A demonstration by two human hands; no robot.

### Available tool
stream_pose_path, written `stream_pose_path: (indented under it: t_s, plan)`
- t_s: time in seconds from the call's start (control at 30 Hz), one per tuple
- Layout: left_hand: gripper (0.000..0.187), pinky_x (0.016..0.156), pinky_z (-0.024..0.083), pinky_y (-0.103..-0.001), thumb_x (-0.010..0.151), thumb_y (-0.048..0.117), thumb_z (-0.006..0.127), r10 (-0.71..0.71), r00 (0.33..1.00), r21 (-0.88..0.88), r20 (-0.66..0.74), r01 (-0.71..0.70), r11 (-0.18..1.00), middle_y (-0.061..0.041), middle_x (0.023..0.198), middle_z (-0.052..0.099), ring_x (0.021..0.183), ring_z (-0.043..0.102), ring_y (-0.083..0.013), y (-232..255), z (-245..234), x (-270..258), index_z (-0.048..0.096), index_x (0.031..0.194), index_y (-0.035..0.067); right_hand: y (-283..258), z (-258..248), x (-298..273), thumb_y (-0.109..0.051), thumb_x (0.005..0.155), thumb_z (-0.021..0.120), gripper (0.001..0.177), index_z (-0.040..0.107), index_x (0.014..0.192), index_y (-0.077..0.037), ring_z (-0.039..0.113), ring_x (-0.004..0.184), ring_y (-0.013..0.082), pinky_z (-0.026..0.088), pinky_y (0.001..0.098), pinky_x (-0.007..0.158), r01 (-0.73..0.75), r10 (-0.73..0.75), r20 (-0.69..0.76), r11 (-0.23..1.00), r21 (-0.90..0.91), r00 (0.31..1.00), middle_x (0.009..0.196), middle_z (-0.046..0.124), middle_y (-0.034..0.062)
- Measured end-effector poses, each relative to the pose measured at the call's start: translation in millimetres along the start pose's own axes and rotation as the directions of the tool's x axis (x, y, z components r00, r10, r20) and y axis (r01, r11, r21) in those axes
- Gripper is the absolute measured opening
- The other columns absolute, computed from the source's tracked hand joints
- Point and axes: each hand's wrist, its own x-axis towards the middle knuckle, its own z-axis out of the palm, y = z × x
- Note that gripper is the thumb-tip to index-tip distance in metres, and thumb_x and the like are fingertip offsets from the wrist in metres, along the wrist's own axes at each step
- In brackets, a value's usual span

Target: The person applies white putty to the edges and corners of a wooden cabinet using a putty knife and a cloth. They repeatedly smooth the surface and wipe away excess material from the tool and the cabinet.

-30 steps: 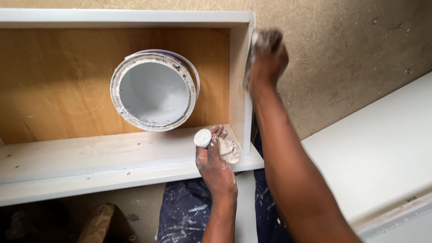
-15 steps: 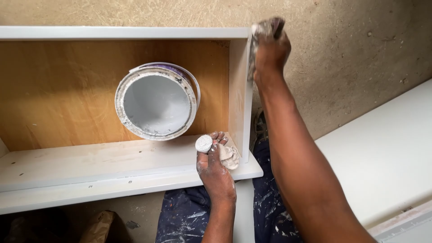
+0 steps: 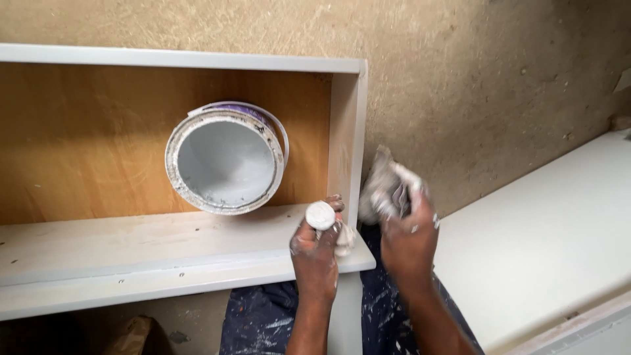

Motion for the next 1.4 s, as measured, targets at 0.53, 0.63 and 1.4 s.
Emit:
stream_pose_path:
  t_s: [0.53, 0.63, 1.4]
  plan:
    - [0.033, 0.081, 0.054, -0.031, 0.083, 0.001, 0.075, -0.314, 0.923, -0.427, -0.224, 0.196, 0.883, -0.016, 0.102, 0.075, 0.090, 0.068, -0.0206, -5.7, -31.1, 6.0, 0.072, 0.114, -0.008, 12.0, 48.0, -7.4, -0.007, 0.089, 0.072, 0.035, 0.060, 0.121, 0.002, 0.054, 0.076, 0.0114, 0.052, 0.0218, 0.061, -0.273, 0.227, 0.184, 0.921, 0.277, 0.956, 0.093, 0.056, 0.0059]
    - [0.037, 0.080, 0.053, -0.031, 0.082, -0.003, 0.074, -0.320, 0.934, -0.549, -0.157, 0.187, 0.815, -0.019, 0.102, 0.073, 0.087, 0.066, -0.0218, -17.1, -38.0, 0.9, 0.069, 0.118, -0.010, 16.0, 47.4, -5.3, -0.001, 0.080, 0.072, 0.063, 0.052, 0.141, 0.000, 0.059, 0.098, 0.0154, 0.055, 0.0265, 0.084, -0.285, 0.189, 0.289, 0.897, 0.337, 0.938, 0.116, 0.058, 0.0113]
    - [0.031, 0.060, 0.047, -0.028, 0.076, 0.001, 0.078, -0.316, 0.948, -0.078, -0.044, 0.312, 0.947, -0.012, 0.082, 0.076, 0.069, 0.061, -0.0158, -14.1, -45.7, -8.6, 0.082, 0.106, -0.003, 6.0, 24.1, 5.5, -0.018, 0.079, 0.073, 0.052, 0.068, 0.124, 0.007, 0.068, 0.070, 0.0195, 0.056, 0.0280, 0.064, -0.469, 0.298, 0.529, 0.855, 0.223, 0.794, 0.092, 0.076, 0.0179]
